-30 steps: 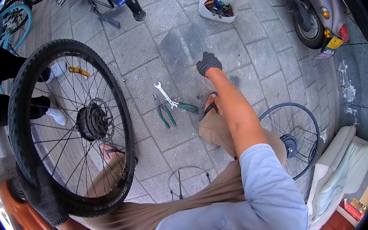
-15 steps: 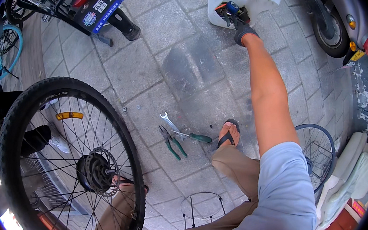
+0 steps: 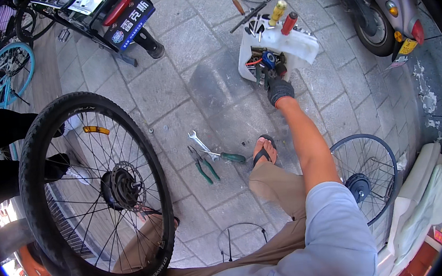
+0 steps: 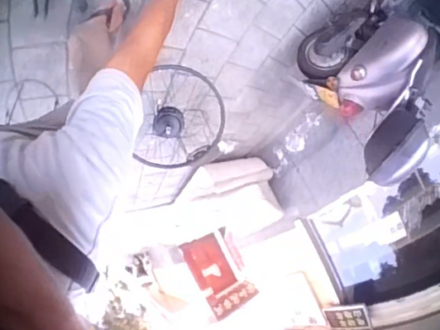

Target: The person sits on the sidewalk and repairs a bicycle wheel. They use a wrench to loosen the axle nuts, remove the tire and inner tube, and then use a spoke wrench to adjust the wheel spokes.

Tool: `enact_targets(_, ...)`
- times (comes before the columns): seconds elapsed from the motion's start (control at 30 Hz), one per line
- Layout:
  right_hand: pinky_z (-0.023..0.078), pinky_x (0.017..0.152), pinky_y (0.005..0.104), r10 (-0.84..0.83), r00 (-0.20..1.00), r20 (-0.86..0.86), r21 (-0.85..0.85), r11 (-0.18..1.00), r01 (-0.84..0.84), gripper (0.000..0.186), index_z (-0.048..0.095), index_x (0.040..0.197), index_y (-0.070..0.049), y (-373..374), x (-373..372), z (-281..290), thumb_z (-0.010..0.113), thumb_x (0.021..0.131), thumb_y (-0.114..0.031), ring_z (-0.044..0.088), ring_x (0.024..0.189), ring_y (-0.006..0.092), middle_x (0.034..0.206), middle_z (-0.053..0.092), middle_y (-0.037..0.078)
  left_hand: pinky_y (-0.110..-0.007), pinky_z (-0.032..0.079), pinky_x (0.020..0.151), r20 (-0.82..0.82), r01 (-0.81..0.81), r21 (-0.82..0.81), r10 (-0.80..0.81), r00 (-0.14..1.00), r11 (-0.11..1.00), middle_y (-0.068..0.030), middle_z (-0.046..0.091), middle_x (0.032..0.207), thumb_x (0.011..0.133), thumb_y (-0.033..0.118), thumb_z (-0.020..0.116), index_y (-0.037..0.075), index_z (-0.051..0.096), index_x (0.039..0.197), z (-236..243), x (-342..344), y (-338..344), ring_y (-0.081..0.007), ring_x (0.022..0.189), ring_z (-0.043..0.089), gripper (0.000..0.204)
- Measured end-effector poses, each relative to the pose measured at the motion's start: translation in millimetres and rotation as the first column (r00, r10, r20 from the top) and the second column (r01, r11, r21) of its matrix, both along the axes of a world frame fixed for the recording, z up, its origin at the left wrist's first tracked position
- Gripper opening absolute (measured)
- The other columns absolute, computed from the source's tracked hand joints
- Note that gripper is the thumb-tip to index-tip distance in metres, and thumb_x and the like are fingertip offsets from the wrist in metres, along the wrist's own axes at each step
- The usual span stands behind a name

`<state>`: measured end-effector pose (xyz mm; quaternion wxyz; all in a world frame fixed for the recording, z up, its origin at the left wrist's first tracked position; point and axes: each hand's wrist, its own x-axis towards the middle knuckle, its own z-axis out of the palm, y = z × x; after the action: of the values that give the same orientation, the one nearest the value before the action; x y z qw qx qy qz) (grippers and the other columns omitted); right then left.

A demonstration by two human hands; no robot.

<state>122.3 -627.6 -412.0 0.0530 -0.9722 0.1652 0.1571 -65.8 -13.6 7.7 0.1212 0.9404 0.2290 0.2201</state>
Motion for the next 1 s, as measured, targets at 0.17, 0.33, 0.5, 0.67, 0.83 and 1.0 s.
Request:
enact_targets(0.17, 0.054, 0.095, 0.0503, 0.007, 1.0, -0.03, -0.002, 1.0, -0.007, 0.037, 0.065, 0.127, -0.014, 10.9, -90.2, -12.7, 0.053, 0.094, -0.022, 0.068, 0.113, 0.036, 0.128, 0.066, 0.02, -0.036, 0.041, 0.109, 0.066, 0.179, -0.232, -0.169, 0.984, 0.956, -0.0183, 0.056, 0.14, 0.096, 0.016, 0.069, 0.0, 0.043, 0.15, -3.9, 1.1, 8.9, -0.0274, 0.128, 0.054, 0.062)
enact_targets(0.33, 0.051, 0.103, 0.0446, -0.061, 0.997, -0.037, 0.176, 0.982, 0.066, 0.05, 0.064, 0.136, -0.014, 23.3, -144.1, 35.6, 0.06, 0.09, -0.034, 0.062, 0.123, 0.0378, 0.141, 0.059, 0.022, -0.037, 0.04, 0.11, 0.06, 0.226, -0.064, -0.222, 0.973, 0.972, -0.0184, 0.058, 0.139, 0.093, 0.018, 0.071, 0.0, 0.044, 0.149, -4.2, -7.4, -3.2, -0.0281, 0.127, 0.055, 0.064)
enact_targets(0.5, 0.053, 0.095, 0.0438, 0.426, 0.85, -0.31, 0.16, 0.905, -0.395, 0.048, 0.073, 0.119, -0.008, 46.9, -134.2, 124.4, 0.06, 0.084, -0.038, 0.068, 0.109, 0.0382, 0.116, 0.071, 0.024, -0.039, 0.041, 0.11, 0.042, 0.249, -0.111, -0.245, 0.969, 0.962, -0.0227, 0.058, 0.138, 0.09, 0.021, 0.073, -0.001, 0.044, 0.148, -1.5, -14.5, -15.6, -0.0336, 0.128, 0.057, 0.069)
enact_targets(0.67, 0.051, 0.087, 0.0524, 0.311, 0.881, 0.356, 0.045, 0.936, -0.349, 0.031, 0.074, 0.101, -0.007, 110.8, -116.1, 277.6, 0.06, 0.086, -0.031, 0.068, 0.098, 0.0378, 0.1, 0.07, 0.021, -0.046, 0.048, 0.099, 0.048, 0.224, -0.162, -0.219, 0.974, 0.961, -0.0293, 0.063, 0.124, 0.088, 0.022, 0.07, 0.001, 0.046, 0.145, 15.2, -29.0, -42.8, -0.0439, 0.115, 0.063, 0.065)
enact_targets(0.83, 0.046, 0.102, 0.0479, 0.467, 0.88, 0.084, -0.475, 0.795, -0.377, 0.039, 0.071, 0.126, -0.01, 87.1, -73.3, 230.0, 0.055, 0.092, -0.021, 0.06, 0.125, 0.0298, 0.136, 0.064, 0.014, -0.046, 0.048, 0.103, 0.102, 0.219, -0.148, -0.205, 0.973, 0.965, -0.0302, 0.06, 0.13, 0.084, 0.023, 0.072, -0.001, 0.044, 0.146, 14.9, -27.0, -36.3, -0.0441, 0.12, 0.06, 0.072)
enact_targets(1.0, 0.055, 0.089, 0.0459, 0.295, 0.948, 0.117, -0.163, 0.948, -0.274, 0.028, 0.078, 0.106, -0.009, 92.1, -51.8, 226.3, 0.058, 0.089, -0.02, 0.07, 0.108, 0.0322, 0.111, 0.074, 0.018, -0.045, 0.048, 0.105, 0.016, 0.133, -0.158, -0.132, 0.991, 0.979, -0.028, 0.06, 0.132, 0.084, 0.024, 0.071, -0.001, 0.044, 0.147, 35.3, -41.0, -43.8, -0.0419, 0.122, 0.06, 0.073)
